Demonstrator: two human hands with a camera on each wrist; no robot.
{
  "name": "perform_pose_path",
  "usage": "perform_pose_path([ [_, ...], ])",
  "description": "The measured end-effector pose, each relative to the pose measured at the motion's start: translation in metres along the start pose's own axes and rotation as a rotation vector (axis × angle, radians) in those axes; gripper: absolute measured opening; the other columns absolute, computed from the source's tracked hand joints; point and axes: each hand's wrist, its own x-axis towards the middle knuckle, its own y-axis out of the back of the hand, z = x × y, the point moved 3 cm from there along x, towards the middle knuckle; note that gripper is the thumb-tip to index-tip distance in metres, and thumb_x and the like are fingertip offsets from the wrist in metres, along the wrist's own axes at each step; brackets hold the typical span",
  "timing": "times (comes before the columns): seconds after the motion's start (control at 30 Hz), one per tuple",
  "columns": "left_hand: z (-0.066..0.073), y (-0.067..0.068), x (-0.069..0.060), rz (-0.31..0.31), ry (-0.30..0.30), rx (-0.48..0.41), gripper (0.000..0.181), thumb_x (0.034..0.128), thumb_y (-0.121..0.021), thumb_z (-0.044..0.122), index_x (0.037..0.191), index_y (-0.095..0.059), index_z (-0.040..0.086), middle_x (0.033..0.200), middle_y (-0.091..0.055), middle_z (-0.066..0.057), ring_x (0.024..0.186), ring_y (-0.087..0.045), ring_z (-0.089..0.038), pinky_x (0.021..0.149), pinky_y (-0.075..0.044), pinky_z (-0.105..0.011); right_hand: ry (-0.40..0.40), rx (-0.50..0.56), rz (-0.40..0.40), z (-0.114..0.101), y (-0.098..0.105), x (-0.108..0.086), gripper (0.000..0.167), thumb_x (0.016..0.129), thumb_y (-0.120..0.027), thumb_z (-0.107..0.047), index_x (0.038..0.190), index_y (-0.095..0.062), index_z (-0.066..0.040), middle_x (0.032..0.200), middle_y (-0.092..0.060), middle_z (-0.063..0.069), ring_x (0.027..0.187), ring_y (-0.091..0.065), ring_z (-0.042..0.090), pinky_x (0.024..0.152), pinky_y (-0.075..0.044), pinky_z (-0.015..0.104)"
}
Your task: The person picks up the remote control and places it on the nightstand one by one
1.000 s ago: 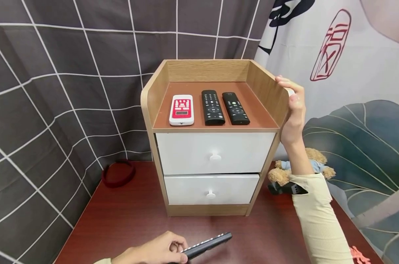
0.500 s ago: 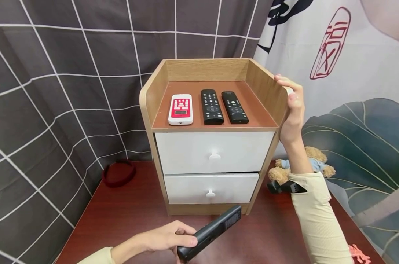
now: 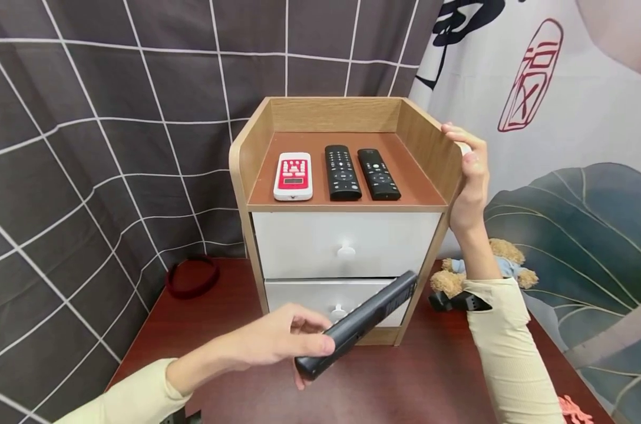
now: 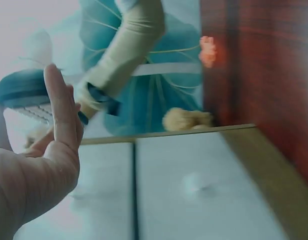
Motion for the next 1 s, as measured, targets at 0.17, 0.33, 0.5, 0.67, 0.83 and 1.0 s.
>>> perform_pose_path([
  [0.17, 0.041, 0.002, 0.007, 0.081, -0.026, 0.018, 0.056, 0.0913, -0.068, 0.042, 0.124, -0.061, -0.003, 0.088, -0.065, -0.005, 0.061, -0.067, -0.017, 0.055, -0.059, -0.048, -0.007, 0.011, 0.002, 0.001, 0.000, -0.002, 0.038, 0.096, -0.044, -0.033, 0.117, -0.064, -0.009, 0.133, -0.060, 0.010, 0.136, -0.042, 0.030, 0.111, -0.028, 0.033],
  [0.33, 0.085, 0.003, 0.016, 0.168, -0.060, 0.098, 0.049, 0.0911, -0.068, 0.041, 0.124, -0.063, 0.005, 0.085, -0.066, -0.010, 0.059, -0.067, -0.021, 0.056, -0.058, -0.052, 0.005, 0.005, 0.010, 0.001, 0.002, -0.002, 0.037, 0.096, -0.043, -0.030, 0.116, -0.064, -0.008, 0.131, -0.061, 0.010, 0.136, -0.042, 0.029, 0.114, -0.028, 0.033],
  [0.5, 0.123, 0.012, 0.033, 0.263, -0.082, 0.158, 0.036, 0.0934, -0.061, 0.035, 0.119, -0.067, 0.010, 0.085, -0.065, -0.015, 0.060, -0.066, -0.024, 0.054, -0.058, -0.043, 0.038, -0.006, 0.022, 0.003, 0.004, 0.000, 0.036, 0.095, -0.043, -0.028, 0.115, -0.065, -0.006, 0.128, -0.063, 0.009, 0.135, -0.044, 0.031, 0.118, -0.026, 0.036],
  [0.67, 0.150, 0.026, 0.059, 0.384, -0.031, 0.245, 0.034, 0.0935, -0.062, 0.041, 0.112, -0.070, 0.013, 0.085, -0.065, -0.015, 0.058, -0.063, -0.023, 0.054, -0.057, -0.036, 0.037, 0.003, 0.009, 0.004, 0.004, 0.001, 0.036, 0.096, -0.045, -0.030, 0.115, -0.065, -0.008, 0.129, -0.062, 0.009, 0.136, -0.042, 0.031, 0.119, -0.026, 0.036],
  [0.83, 0.174, 0.039, 0.086, 0.423, 0.042, 0.341, 0.039, 0.0920, -0.064, 0.047, 0.106, -0.066, 0.010, 0.082, -0.066, -0.011, 0.055, -0.059, -0.020, 0.053, -0.055, -0.032, 0.036, -0.013, 0.008, 0.004, 0.004, 0.000, 0.036, 0.097, -0.044, -0.031, 0.116, -0.065, -0.008, 0.129, -0.062, 0.008, 0.137, -0.042, 0.030, 0.118, -0.026, 0.035],
  [1.0, 0.191, 0.044, 0.110, 0.444, 0.114, 0.542, 0.042, 0.0912, -0.062, 0.051, 0.105, -0.059, 0.012, 0.082, -0.061, -0.009, 0.061, -0.067, -0.022, 0.060, -0.060, -0.036, 0.036, -0.019, 0.010, 0.005, 0.003, -0.002, 0.037, 0.098, -0.042, -0.030, 0.116, -0.064, -0.007, 0.128, -0.063, 0.008, 0.136, -0.043, 0.030, 0.118, -0.026, 0.036],
])
